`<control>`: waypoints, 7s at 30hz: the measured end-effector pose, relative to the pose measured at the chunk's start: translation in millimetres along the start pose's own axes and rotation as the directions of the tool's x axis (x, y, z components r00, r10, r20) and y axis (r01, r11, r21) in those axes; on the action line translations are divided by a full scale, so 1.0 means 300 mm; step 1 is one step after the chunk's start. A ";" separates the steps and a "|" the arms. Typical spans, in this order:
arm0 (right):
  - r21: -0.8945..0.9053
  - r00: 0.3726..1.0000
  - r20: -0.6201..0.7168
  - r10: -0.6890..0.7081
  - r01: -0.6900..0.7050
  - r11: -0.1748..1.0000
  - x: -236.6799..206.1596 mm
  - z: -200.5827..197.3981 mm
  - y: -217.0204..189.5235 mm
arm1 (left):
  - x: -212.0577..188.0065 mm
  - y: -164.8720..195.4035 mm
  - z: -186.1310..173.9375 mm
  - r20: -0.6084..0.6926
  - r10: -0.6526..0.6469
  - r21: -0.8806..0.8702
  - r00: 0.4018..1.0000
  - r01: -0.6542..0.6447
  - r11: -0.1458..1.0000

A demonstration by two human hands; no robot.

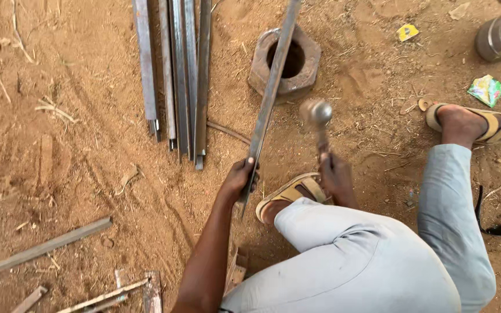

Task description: The person repeatedly strikes a metal rod with a hammer on a concrete anvil, adjusting the rod's position between strikes. The person then picks up a second metal rod and aligns it with the first, holding both together.

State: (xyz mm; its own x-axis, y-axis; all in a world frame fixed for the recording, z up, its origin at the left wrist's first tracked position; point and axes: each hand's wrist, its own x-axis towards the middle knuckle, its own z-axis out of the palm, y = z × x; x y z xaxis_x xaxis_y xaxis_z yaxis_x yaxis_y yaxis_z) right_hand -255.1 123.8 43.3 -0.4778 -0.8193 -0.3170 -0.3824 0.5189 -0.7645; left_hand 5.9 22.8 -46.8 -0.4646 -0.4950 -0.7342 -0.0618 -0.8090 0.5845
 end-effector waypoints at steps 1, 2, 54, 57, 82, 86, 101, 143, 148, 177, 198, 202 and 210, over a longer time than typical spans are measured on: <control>0.107 1.000 0.000 -0.024 0.024 0.994 0.003 -0.030 -0.058 | -0.050 -0.050 -0.037 -0.035 -0.006 0.043 0.999 0.008 0.999; 0.212 0.999 -0.007 -0.048 0.049 0.976 0.011 -0.067 -0.120 | -0.098 -0.093 -0.061 -0.067 -0.009 0.086 0.998 0.015 0.996; -0.084 0.874 -0.231 -0.428 0.420 0.904 0.696 -0.161 -0.417 | -0.455 -0.093 -0.066 -0.423 0.418 0.871 0.804 0.234 0.431; -0.313 0.995 -0.072 -0.075 0.049 0.948 0.710 -0.089 -0.346 | -0.448 -0.105 -0.080 -0.440 0.360 0.848 0.823 0.248 0.469; -0.416 0.990 0.003 -0.144 0.132 0.900 0.812 -0.030 -0.388 | -0.418 -0.158 -0.193 -0.431 0.381 0.841 0.818 0.211 0.498; -0.260 0.983 -0.061 -0.173 0.152 0.954 0.786 -0.004 -0.392 | -0.409 -0.163 -0.198 -0.387 0.412 0.865 0.825 0.169 0.473; 0.049 0.998 -0.017 0.064 -0.063 0.997 0.755 0.041 -0.391 | -0.416 -0.172 -0.200 -0.430 0.381 0.867 0.819 0.256 0.428; 0.265 0.718 0.353 0.600 -0.692 0.672 0.110 -0.109 0.276 | 0.023 0.112 0.072 -0.049 0.016 0.115 0.999 -0.010 0.993; 0.284 0.758 0.344 0.554 -0.646 0.708 0.057 -0.140 0.279 | 0.249 0.288 0.330 -0.064 0.111 0.092 0.992 -0.105 0.990; 0.416 0.711 0.499 0.495 -0.698 0.582 0.017 -0.108 0.408 | 0.109 0.324 0.009 -0.385 0.696 0.828 0.606 -0.107 0.551; -0.036 0.677 0.204 0.707 -0.716 0.697 0.046 -0.091 0.209 | 0.082 0.552 -0.154 -0.173 0.307 0.085 0.936 -0.296 0.951; -0.046 0.699 0.163 0.697 -0.700 0.713 0.040 -0.070 0.223 | 0.094 0.558 -0.042 -0.240 0.104 -0.130 0.965 -0.138 0.982; 0.030 0.847 0.088 0.525 -0.529 0.848 0.042 -0.027 0.305 | 0.161 0.406 -0.002 -0.475 0.195 0.177 0.858 -0.124 0.976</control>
State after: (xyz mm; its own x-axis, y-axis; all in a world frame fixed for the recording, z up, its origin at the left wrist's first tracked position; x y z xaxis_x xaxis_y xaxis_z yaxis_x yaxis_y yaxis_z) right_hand -302.5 163.0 -26.0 -0.5354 -0.4426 -0.7193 -0.0477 0.8662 -0.4975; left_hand -23.6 -99.8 -11.3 0.0085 -0.7330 -0.6802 -0.1591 -0.6725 0.7228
